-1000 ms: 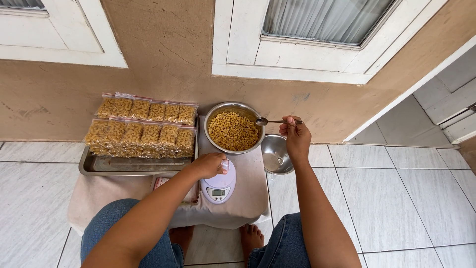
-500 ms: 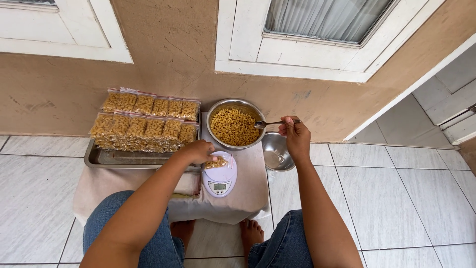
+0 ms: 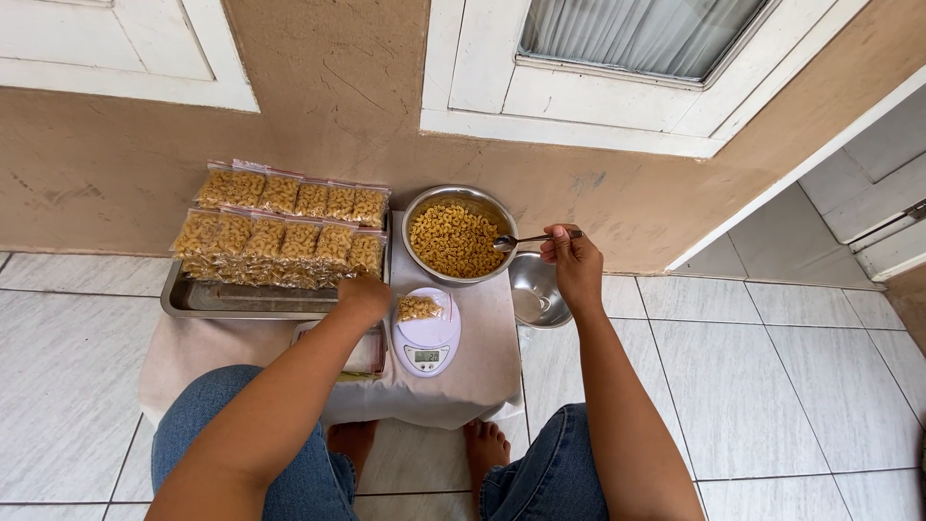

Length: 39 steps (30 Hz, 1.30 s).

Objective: Weighing and bagging small food items from a bowl into plastic bags using a spoon and a small cup.

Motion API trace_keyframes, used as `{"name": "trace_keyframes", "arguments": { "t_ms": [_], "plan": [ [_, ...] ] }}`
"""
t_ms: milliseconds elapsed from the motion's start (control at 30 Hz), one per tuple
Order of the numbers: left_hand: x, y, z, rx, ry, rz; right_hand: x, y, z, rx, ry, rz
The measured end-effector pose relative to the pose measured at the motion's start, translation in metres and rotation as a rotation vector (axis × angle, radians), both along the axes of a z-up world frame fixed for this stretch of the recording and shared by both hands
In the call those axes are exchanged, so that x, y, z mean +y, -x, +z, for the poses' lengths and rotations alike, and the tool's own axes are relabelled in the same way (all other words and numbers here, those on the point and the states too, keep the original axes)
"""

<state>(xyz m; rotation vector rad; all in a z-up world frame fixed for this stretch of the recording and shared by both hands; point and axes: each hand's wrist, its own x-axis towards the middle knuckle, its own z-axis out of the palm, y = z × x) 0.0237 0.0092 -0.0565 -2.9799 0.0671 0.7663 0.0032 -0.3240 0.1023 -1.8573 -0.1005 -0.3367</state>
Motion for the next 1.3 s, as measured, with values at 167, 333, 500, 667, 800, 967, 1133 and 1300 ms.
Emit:
{"name": "trace_keyframes", "arguments": {
  "t_ms": [167, 333, 500, 667, 800, 967, 1133, 1300],
  "plan": [
    [0.006, 0.0, 0.002, 0.006, 0.0, 0.001, -0.002, 0.0, -0.001, -0.003, -0.004, 0.002],
    [0.007, 0.014, 0.033, 0.009, 0.058, -0.012, -0.001, -0.001, -0.003, -0.003, 0.011, 0.008],
    [-0.008, 0.033, 0.065, -0.175, 0.336, -0.174, 0.003, -0.005, -0.006, 0.033, 0.042, 0.025],
    [-0.048, 0.044, 0.069, -0.268, 0.401, -0.293, 0.014, -0.016, -0.019, 0.06, 0.057, 0.041],
    [-0.059, 0.018, 0.013, -0.288, 0.346, -0.339, 0.025, -0.024, -0.027, 0.127, 0.104, 0.058],
    [-0.043, 0.003, 0.03, -0.097, 0.54, -0.279, 0.03, -0.048, -0.052, 0.145, 0.199, 0.076],
    [-0.018, 0.008, 0.121, 0.131, 0.72, -0.225, 0.046, -0.065, -0.059, 0.129, 0.311, 0.081],
    [0.005, -0.015, 0.161, 0.118, 1.316, 0.013, 0.071, -0.092, -0.082, 0.429, 0.325, 0.055]
  ]
}}
